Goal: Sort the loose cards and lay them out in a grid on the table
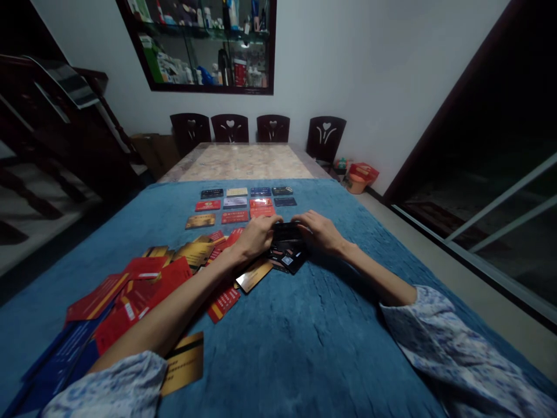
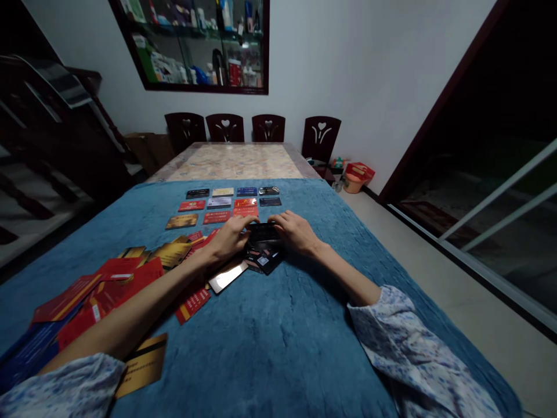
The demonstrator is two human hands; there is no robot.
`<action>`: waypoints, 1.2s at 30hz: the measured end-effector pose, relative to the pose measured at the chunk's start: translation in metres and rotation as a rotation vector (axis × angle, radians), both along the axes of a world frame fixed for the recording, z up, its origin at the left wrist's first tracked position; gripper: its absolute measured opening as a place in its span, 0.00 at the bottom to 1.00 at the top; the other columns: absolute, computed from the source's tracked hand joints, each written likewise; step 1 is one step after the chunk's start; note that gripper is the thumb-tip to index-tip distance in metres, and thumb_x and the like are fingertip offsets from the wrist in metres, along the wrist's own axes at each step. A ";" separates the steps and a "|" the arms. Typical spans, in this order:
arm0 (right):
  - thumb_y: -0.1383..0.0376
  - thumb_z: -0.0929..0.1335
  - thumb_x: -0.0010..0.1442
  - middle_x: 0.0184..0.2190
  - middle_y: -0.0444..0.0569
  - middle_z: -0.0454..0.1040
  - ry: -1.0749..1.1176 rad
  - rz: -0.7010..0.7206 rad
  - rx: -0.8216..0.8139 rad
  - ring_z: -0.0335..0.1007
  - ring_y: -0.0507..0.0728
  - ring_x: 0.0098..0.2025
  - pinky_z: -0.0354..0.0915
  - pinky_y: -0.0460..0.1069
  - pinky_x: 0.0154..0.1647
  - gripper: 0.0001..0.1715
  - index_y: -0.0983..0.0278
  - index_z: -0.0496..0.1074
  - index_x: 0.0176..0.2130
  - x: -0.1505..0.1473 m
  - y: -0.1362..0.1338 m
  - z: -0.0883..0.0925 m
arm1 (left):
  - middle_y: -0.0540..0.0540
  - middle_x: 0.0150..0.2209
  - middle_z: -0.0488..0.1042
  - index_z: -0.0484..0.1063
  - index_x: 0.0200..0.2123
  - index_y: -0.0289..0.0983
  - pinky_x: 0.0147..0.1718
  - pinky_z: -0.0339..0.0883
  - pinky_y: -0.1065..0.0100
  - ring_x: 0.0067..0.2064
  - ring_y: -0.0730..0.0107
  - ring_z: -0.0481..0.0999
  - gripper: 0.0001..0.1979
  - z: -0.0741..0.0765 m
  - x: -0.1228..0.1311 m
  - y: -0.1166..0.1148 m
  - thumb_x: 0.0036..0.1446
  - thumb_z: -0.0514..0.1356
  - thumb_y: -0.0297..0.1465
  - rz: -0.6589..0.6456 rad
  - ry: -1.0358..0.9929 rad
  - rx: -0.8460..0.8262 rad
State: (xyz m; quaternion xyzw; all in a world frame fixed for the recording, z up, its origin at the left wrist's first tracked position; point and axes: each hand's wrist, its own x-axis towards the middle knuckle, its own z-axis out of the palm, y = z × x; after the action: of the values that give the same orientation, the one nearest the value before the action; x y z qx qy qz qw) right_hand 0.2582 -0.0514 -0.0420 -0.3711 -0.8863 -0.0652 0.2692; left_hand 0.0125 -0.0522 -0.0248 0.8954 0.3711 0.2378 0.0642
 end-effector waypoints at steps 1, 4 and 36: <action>0.65 0.58 0.72 0.42 0.56 0.77 -0.002 0.001 -0.011 0.67 0.61 0.42 0.66 0.54 0.44 0.17 0.63 0.72 0.52 -0.001 -0.001 0.000 | 0.41 0.45 0.79 0.71 0.54 0.38 0.48 0.69 0.57 0.45 0.57 0.76 0.21 0.000 0.000 0.000 0.57 0.55 0.22 -0.001 0.005 -0.007; 0.66 0.59 0.71 0.40 0.54 0.76 -0.007 -0.003 -0.050 0.66 0.60 0.42 0.65 0.54 0.44 0.16 0.62 0.71 0.52 -0.002 -0.002 -0.002 | 0.42 0.43 0.78 0.71 0.53 0.38 0.48 0.69 0.57 0.45 0.57 0.76 0.21 -0.003 0.001 0.000 0.57 0.55 0.22 0.012 0.011 -0.021; 0.57 0.67 0.64 0.49 0.60 0.70 -0.075 0.061 -0.113 0.63 0.66 0.48 0.66 0.63 0.48 0.32 0.61 0.62 0.65 0.008 0.002 -0.004 | 0.36 0.53 0.70 0.64 0.59 0.36 0.56 0.59 0.43 0.56 0.47 0.68 0.28 -0.007 0.001 -0.002 0.53 0.59 0.28 0.049 0.089 -0.052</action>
State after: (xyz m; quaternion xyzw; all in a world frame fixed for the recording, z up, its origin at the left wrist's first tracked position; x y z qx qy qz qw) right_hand 0.2659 -0.0498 -0.0464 -0.3561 -0.9088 -0.0205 0.2164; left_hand 0.0139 -0.0542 -0.0314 0.8938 0.4012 0.1897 0.0650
